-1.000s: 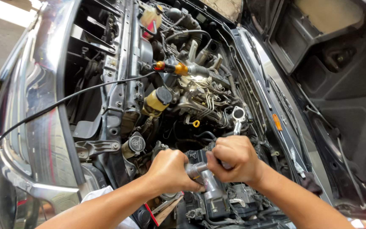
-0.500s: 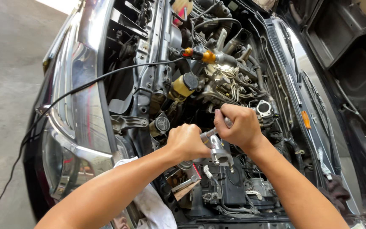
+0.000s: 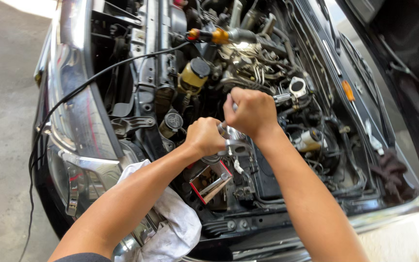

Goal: The person uses a ratchet to loosen and remove bolts from a throttle body held over the engine bay. They then separate the throttle body halves, inspect the interior, and reassemble the unit by hand-tightening the bolts.

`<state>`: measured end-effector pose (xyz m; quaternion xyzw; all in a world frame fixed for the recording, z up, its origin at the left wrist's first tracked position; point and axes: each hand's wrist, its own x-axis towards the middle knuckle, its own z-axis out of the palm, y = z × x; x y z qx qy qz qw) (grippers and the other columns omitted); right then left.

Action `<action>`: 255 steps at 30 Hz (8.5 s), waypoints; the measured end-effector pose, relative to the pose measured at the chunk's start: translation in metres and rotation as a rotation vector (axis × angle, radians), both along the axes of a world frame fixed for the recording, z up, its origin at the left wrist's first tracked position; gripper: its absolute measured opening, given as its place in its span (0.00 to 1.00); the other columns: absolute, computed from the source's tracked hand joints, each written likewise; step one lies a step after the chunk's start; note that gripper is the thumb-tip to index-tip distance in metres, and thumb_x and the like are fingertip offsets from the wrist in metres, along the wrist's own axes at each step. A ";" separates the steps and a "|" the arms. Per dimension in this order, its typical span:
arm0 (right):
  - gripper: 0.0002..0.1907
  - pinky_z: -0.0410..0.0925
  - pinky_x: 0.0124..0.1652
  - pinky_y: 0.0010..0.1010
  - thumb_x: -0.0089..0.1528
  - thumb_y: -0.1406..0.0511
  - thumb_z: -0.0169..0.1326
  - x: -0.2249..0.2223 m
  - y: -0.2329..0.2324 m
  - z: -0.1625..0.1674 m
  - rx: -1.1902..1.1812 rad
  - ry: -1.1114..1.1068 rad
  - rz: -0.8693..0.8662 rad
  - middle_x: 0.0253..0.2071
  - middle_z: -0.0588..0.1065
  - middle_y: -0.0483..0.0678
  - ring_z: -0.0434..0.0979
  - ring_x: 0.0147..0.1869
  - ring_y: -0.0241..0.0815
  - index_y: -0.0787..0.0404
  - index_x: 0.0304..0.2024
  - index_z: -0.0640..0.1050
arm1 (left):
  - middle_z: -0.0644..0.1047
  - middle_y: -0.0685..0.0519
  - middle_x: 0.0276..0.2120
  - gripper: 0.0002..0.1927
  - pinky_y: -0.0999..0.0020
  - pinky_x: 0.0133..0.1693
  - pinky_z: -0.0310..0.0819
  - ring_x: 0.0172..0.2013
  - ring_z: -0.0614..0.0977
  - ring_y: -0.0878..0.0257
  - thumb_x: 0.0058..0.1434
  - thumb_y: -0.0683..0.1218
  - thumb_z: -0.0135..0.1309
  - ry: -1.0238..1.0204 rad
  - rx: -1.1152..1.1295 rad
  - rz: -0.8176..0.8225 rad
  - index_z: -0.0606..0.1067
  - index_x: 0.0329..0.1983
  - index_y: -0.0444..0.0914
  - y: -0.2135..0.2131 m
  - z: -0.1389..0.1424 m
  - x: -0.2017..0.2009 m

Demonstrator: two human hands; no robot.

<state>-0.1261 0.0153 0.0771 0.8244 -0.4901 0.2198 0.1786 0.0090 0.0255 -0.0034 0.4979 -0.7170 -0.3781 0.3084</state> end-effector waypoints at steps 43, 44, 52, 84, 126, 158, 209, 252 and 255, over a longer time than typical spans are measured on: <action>0.16 0.69 0.25 0.33 0.62 0.58 0.58 -0.039 0.048 0.076 0.320 -0.388 -0.191 0.19 0.76 0.53 0.77 0.22 0.42 0.63 0.28 0.77 | 0.80 0.49 0.21 0.19 0.69 0.26 0.68 0.21 0.74 0.69 0.48 0.55 0.67 0.423 0.291 -0.196 0.85 0.33 0.36 -0.015 -0.004 0.014; 0.15 0.69 0.25 0.34 0.62 0.58 0.58 -0.038 0.049 0.075 0.348 -0.389 -0.213 0.19 0.76 0.53 0.77 0.21 0.43 0.63 0.27 0.77 | 0.82 0.48 0.21 0.22 0.69 0.28 0.72 0.23 0.77 0.69 0.48 0.56 0.69 0.365 0.250 -0.155 0.85 0.28 0.31 -0.013 -0.003 0.013; 0.15 0.69 0.27 0.39 0.61 0.59 0.59 -0.031 0.053 0.063 0.191 -0.185 -0.035 0.22 0.75 0.52 0.77 0.25 0.54 0.61 0.26 0.74 | 0.83 0.50 0.20 0.21 0.68 0.31 0.77 0.22 0.82 0.66 0.36 0.54 0.69 0.367 0.135 -0.174 0.84 0.28 0.34 -0.002 0.009 0.016; 0.24 0.71 0.46 0.39 0.59 0.58 0.62 -0.060 0.075 0.107 0.790 -0.039 0.169 0.43 0.77 0.51 0.80 0.47 0.47 0.61 0.52 0.72 | 0.83 0.48 0.22 0.22 0.67 0.32 0.77 0.23 0.83 0.64 0.32 0.50 0.69 0.298 0.087 -0.339 0.83 0.30 0.33 0.001 0.008 0.019; 0.23 0.60 0.28 0.39 0.46 0.55 0.65 -0.062 0.063 0.071 0.178 0.191 0.509 0.19 0.63 0.47 0.66 0.23 0.49 0.58 0.19 0.64 | 0.83 0.43 0.26 0.29 0.60 0.39 0.79 0.29 0.85 0.50 0.30 0.57 0.67 0.035 0.052 -0.267 0.85 0.35 0.37 0.032 0.020 0.006; 0.18 0.62 0.30 0.35 0.61 0.58 0.64 -0.113 0.085 0.013 -0.305 -0.242 0.095 0.24 0.68 0.49 0.68 0.26 0.49 0.62 0.30 0.71 | 0.82 0.47 0.25 0.20 0.65 0.33 0.78 0.26 0.85 0.61 0.33 0.49 0.67 0.146 -0.187 -0.161 0.83 0.32 0.38 -0.014 -0.023 0.016; 0.21 0.63 0.28 0.25 0.62 0.56 0.63 -0.114 0.061 -0.046 0.366 -0.937 -0.304 0.24 0.69 0.44 0.66 0.26 0.32 0.63 0.41 0.70 | 0.84 0.56 0.34 0.16 0.74 0.37 0.78 0.33 0.81 0.72 0.48 0.43 0.69 0.596 0.313 0.163 0.82 0.40 0.34 -0.009 -0.037 0.001; 0.26 0.66 0.32 0.43 0.51 0.52 0.67 -0.081 -0.010 0.054 0.590 0.354 0.679 0.26 0.71 0.52 0.74 0.31 0.54 0.63 0.33 0.70 | 0.76 0.45 0.19 0.23 0.55 0.30 0.73 0.25 0.80 0.47 0.28 0.57 0.68 0.126 -0.182 0.064 0.74 0.16 0.36 0.012 -0.035 -0.003; 0.28 0.67 0.35 0.46 0.50 0.53 0.65 -0.085 -0.002 0.059 0.724 0.403 0.655 0.29 0.73 0.55 0.75 0.33 0.57 0.68 0.39 0.71 | 0.76 0.45 0.20 0.22 0.56 0.31 0.74 0.25 0.80 0.47 0.28 0.57 0.67 0.134 -0.152 0.020 0.76 0.17 0.37 0.013 -0.035 -0.004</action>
